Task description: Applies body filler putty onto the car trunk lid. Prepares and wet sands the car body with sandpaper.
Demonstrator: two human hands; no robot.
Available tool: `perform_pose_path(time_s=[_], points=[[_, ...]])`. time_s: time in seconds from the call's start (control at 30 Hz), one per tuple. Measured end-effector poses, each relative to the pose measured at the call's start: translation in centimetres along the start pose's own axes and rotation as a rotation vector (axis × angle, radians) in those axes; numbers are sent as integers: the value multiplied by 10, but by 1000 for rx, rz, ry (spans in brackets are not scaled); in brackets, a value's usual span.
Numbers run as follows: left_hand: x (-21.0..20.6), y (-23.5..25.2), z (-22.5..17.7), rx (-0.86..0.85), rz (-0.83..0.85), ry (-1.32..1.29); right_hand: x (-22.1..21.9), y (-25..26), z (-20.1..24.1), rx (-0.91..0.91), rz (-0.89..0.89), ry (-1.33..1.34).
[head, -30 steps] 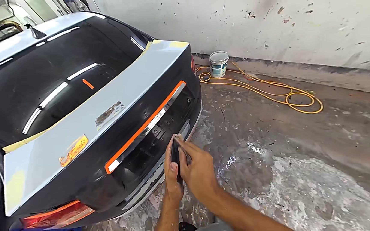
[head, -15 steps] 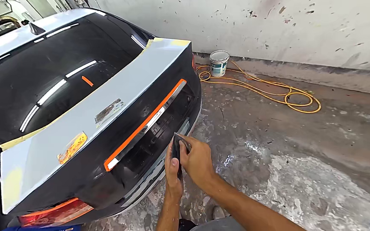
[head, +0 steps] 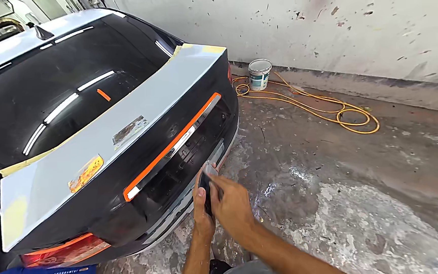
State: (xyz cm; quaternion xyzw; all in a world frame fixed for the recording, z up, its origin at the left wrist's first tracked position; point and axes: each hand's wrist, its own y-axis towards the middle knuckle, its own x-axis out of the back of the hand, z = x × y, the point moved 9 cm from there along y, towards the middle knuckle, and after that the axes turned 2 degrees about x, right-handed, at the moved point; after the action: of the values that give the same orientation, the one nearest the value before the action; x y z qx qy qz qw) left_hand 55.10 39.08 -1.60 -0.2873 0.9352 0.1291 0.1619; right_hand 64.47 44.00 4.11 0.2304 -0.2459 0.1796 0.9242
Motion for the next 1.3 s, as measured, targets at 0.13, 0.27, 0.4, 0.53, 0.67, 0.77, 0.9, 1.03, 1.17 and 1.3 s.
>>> perform_pose_path(time_s=[0.13, 0.27, 0.4, 0.53, 0.67, 0.77, 0.9, 1.03, 1.17, 1.3], points=[[-1, -2, -3, 48, -30, -14, 0, 17, -8, -96, 72, 28], [-3, -5, -13, 22, -108, -87, -2, -14, 0, 7, 40, -11], [-1, -9, 2, 95, -82, 10, -4, 13, -20, -52, 44, -64], [-3, -8, -7, 58, -126, -69, -1, -24, -4, 82, 6, -59], [2, -10, 7, 134, -88, 4, -6, 10, -22, -33, 66, -82], [0, -4, -7, 102, -78, -10, -4, -4, -4, 20, 88, -57], [5, -4, -3, 122, -121, -12, -11, -10, 3, 45, 132, -41], [10, -8, 6, 152, -95, -34, -8, -3, 4, 0, 147, 3], [20, -3, 4, 182, -108, -2, -11, -23, 5, -16, 118, 134], [37, -3, 33, 325, -97, 440, -3, 3, -26, -194, -43, 376]])
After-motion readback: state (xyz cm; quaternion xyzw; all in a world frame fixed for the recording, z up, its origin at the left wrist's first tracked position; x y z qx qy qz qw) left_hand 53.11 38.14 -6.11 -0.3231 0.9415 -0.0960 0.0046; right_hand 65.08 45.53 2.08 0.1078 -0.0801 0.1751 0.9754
